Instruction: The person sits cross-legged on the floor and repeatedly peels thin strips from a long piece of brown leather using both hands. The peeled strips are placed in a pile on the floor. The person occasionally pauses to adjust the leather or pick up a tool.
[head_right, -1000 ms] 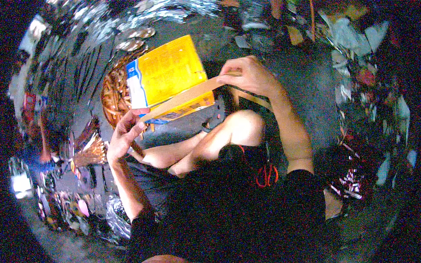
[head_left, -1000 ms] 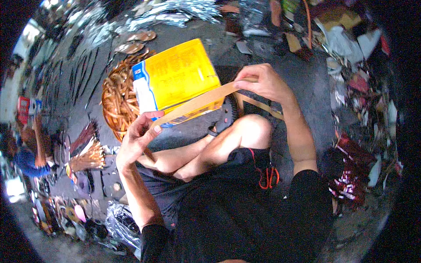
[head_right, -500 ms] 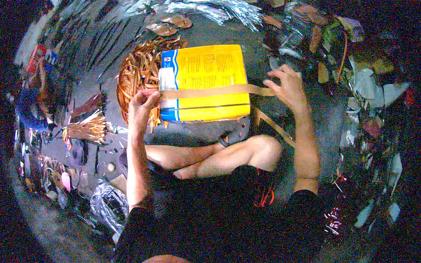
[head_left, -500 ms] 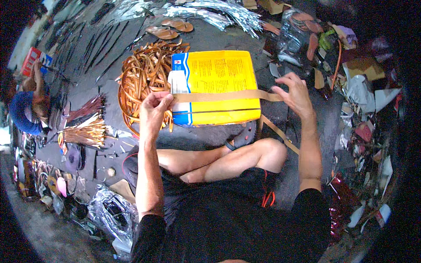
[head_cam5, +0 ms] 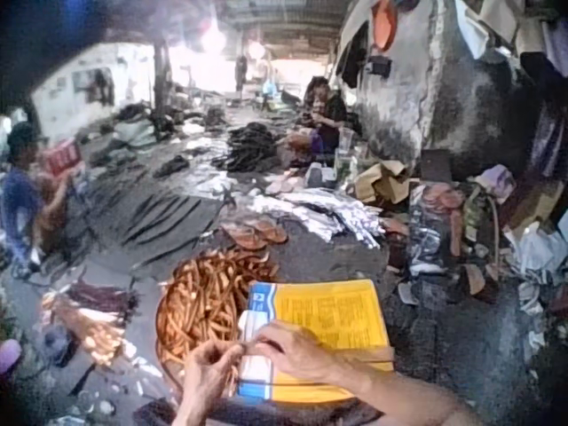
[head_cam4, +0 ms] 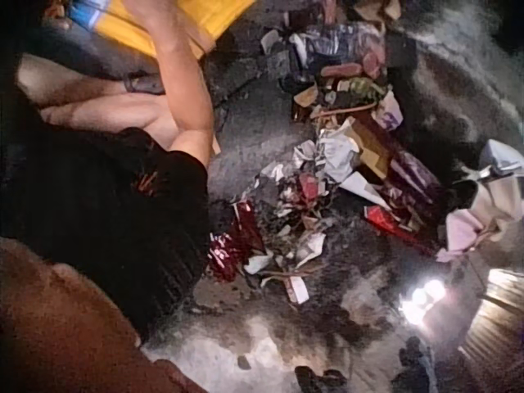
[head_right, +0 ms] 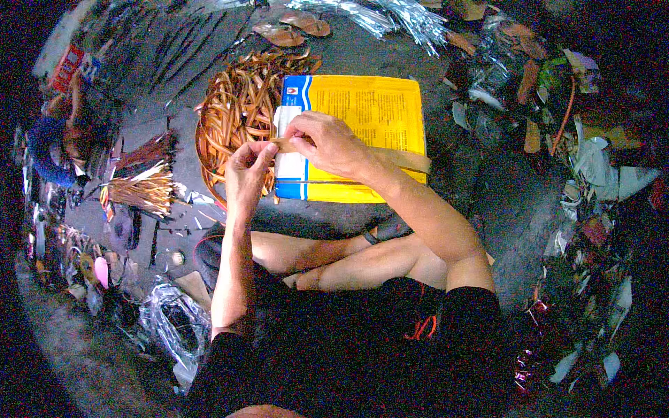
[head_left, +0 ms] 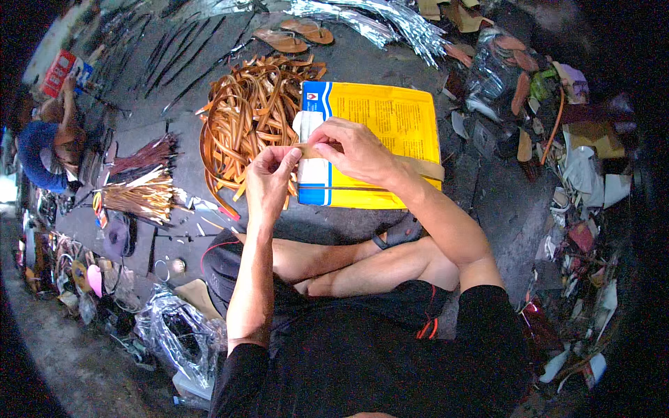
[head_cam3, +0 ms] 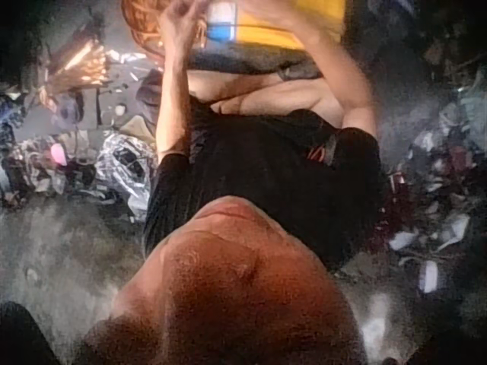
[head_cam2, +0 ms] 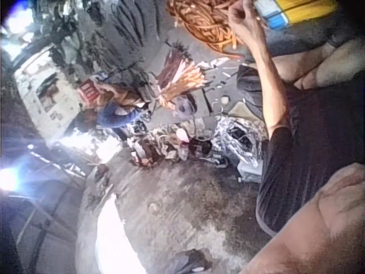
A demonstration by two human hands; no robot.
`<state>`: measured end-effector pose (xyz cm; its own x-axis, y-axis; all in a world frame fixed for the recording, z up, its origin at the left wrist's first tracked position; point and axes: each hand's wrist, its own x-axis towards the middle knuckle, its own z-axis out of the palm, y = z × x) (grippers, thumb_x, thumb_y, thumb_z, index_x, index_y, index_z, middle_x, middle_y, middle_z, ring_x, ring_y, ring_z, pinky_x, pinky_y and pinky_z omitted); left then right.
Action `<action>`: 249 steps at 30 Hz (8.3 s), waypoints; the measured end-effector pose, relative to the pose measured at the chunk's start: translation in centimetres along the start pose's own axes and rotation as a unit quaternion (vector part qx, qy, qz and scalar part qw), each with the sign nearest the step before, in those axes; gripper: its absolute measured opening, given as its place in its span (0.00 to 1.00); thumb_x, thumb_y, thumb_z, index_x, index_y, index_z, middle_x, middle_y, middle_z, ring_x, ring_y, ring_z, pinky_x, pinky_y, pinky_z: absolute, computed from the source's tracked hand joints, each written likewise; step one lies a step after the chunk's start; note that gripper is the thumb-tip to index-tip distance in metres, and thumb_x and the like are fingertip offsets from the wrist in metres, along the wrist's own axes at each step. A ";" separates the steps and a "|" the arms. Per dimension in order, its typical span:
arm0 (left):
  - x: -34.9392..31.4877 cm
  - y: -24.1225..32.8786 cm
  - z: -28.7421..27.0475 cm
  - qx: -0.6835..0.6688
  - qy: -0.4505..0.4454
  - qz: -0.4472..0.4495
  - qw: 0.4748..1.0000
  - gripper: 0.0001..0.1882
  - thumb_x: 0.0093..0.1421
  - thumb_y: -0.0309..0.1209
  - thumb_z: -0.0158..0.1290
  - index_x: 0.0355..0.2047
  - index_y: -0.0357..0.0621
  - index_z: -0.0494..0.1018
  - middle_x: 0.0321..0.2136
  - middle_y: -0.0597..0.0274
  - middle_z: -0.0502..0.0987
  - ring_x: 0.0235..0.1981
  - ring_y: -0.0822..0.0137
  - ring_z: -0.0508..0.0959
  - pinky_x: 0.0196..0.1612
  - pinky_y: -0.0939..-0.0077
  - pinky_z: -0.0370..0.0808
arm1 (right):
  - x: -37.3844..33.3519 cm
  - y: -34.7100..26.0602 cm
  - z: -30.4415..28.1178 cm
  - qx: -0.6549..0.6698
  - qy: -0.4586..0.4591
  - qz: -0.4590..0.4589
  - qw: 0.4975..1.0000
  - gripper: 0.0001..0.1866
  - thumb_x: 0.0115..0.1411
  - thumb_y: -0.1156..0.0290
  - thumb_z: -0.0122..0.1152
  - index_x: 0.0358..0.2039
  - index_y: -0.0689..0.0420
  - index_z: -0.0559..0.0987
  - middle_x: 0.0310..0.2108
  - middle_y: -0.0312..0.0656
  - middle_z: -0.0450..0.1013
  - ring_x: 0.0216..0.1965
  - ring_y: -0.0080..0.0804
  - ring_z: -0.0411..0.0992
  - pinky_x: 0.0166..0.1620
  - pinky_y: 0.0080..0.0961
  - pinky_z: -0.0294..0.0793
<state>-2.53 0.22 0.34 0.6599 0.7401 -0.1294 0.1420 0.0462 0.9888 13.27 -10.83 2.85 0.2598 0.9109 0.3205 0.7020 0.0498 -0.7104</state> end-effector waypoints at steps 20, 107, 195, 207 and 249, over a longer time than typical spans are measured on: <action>1.7 -1.6 1.1 -0.244 -0.040 -0.104 0.963 0.11 0.64 0.36 0.52 0.31 0.42 0.73 0.24 0.72 0.72 0.25 0.80 0.67 0.31 0.84 0.66 | -0.2 -0.2 1.6 -0.138 0.043 -0.076 0.987 0.09 0.52 0.65 0.64 0.31 0.55 0.79 0.31 0.39 0.71 0.38 0.38 0.70 0.40 0.37 0.67; 0.5 -2.6 0.8 -0.414 0.052 -0.161 0.895 0.24 0.59 0.54 0.54 0.35 0.43 0.73 0.25 0.69 0.73 0.27 0.74 0.71 0.32 0.83 0.67 | -0.2 0.4 2.0 -0.062 0.044 -0.102 0.992 0.08 0.51 0.76 0.67 0.33 0.61 0.80 0.29 0.41 0.73 0.32 0.37 0.73 0.36 0.30 0.74; -7.3 10.2 2.8 0.135 -0.436 0.055 0.888 0.14 0.63 0.42 0.53 0.33 0.43 0.74 0.25 0.72 0.73 0.26 0.80 0.69 0.29 0.85 0.67 | -16.3 -12.2 -19.5 -0.033 -0.098 0.261 0.960 0.11 0.58 0.64 0.62 0.32 0.60 0.79 0.24 0.39 0.76 0.27 0.22 0.73 0.33 0.23 0.72; 0.8 3.6 -2.7 0.083 -0.254 -0.010 0.964 0.08 0.61 0.31 0.56 0.32 0.38 0.74 0.24 0.70 0.75 0.27 0.79 0.72 0.31 0.84 0.69 | -16.7 -1.7 -20.2 -0.183 -0.046 0.381 0.905 0.12 0.54 0.64 0.66 0.32 0.60 0.80 0.19 0.35 0.73 0.21 0.19 0.69 0.27 0.22 0.69; 0.6 -0.8 1.0 -0.044 0.012 -0.006 0.999 0.09 0.63 0.32 0.55 0.35 0.38 0.75 0.27 0.71 0.76 0.29 0.81 0.71 0.34 0.86 0.69 | 0.0 0.0 2.0 -0.078 0.058 -0.069 0.993 0.06 0.52 0.71 0.64 0.29 0.59 0.79 0.30 0.41 0.71 0.35 0.41 0.70 0.41 0.35 0.71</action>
<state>-1.52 -0.05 -0.58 0.6402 0.7554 -0.1399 0.0832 0.1129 0.9901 11.97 -9.98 1.63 0.2230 0.8459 0.4845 0.8281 0.0978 -0.5520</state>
